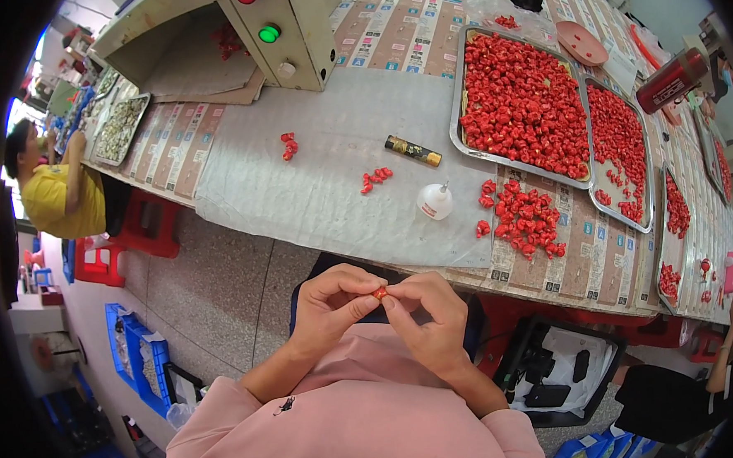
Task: The person applies glue from a bottle to small red toy parts and then assembles them by hand at a factory workbench.
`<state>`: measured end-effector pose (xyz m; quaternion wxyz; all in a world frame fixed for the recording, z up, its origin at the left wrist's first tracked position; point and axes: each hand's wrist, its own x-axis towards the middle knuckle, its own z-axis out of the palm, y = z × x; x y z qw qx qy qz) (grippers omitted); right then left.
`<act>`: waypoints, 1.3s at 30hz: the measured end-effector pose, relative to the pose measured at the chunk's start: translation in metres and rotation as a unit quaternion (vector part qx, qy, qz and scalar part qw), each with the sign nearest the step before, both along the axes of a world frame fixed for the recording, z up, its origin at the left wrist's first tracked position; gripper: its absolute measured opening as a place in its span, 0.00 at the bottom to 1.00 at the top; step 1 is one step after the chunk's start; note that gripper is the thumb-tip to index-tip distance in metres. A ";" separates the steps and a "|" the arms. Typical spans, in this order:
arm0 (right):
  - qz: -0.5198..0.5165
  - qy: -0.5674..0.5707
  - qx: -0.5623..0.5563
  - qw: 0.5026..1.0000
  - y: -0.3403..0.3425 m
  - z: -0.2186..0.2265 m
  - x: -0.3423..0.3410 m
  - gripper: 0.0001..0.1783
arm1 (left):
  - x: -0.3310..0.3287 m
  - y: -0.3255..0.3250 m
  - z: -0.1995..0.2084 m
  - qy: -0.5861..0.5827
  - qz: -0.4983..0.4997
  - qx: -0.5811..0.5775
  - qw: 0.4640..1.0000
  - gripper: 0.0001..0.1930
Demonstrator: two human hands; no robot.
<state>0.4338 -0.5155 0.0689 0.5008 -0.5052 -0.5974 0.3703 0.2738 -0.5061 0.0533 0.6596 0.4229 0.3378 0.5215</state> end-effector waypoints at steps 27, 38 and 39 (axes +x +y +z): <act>0.040 0.016 -0.047 0.998 -0.003 -0.001 0.015 0.08 | 0.002 0.003 0.002 -0.187 -0.071 -0.244 0.949 0.09; 0.035 0.015 -0.050 0.998 -0.004 0.000 0.014 0.07 | 0.003 0.002 0.001 -0.237 -0.101 -0.286 0.923 0.08; 0.034 0.015 -0.047 0.998 -0.004 0.001 0.014 0.07 | 0.003 0.002 0.000 -0.237 -0.101 -0.287 0.923 0.08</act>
